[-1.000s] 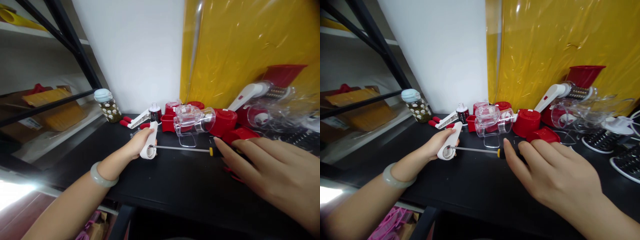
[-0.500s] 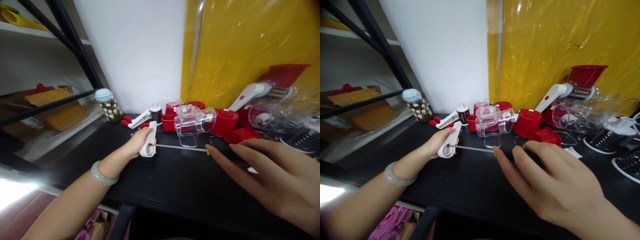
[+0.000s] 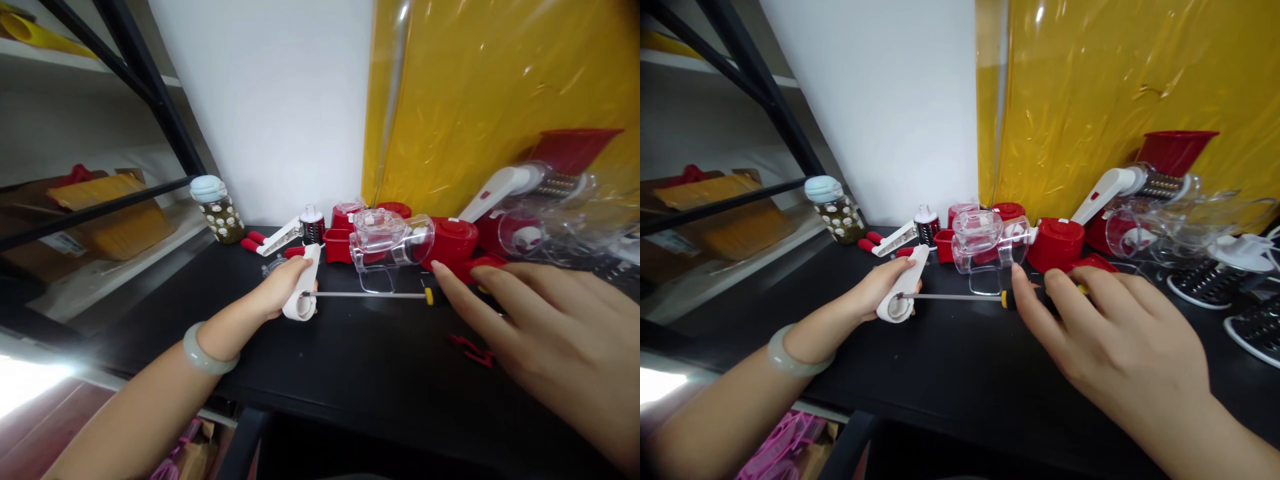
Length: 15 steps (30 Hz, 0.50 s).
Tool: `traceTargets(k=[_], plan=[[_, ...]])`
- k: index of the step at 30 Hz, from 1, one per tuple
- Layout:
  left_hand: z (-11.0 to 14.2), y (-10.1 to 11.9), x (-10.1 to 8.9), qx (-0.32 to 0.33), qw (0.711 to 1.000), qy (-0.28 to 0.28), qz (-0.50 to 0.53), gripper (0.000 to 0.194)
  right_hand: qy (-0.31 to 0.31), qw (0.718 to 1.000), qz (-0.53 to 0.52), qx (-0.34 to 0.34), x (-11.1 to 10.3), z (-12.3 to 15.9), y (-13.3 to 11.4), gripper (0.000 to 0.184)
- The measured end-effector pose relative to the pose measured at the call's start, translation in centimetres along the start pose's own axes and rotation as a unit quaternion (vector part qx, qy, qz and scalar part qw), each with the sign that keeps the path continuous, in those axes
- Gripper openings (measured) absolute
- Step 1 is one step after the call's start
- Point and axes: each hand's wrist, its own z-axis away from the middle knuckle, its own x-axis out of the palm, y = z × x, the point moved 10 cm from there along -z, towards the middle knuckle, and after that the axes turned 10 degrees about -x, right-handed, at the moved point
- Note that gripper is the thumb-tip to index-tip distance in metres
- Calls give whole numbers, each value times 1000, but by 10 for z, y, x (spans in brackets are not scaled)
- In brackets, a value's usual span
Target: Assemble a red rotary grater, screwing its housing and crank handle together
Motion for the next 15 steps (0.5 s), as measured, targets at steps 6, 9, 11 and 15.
traceTargets(k=[6, 9, 11, 15], plan=[[1, -2, 2, -9, 1000, 5, -7, 26, 61, 997, 36, 11, -21, -7, -4, 52], [-1, -3, 1, -11, 1000, 3, -5, 26, 79, 996, 38, 12, -25, -6, -4, 56], [-2, -4, 1, -11, 1000, 2, -3, 27, 85, 996, 26, 13, -23, -4, -3, 57], [-4, -4, -2, -14, 1000, 7, -5, 31, 142, 988, -44, 35, -23, 5, 2, 48]])
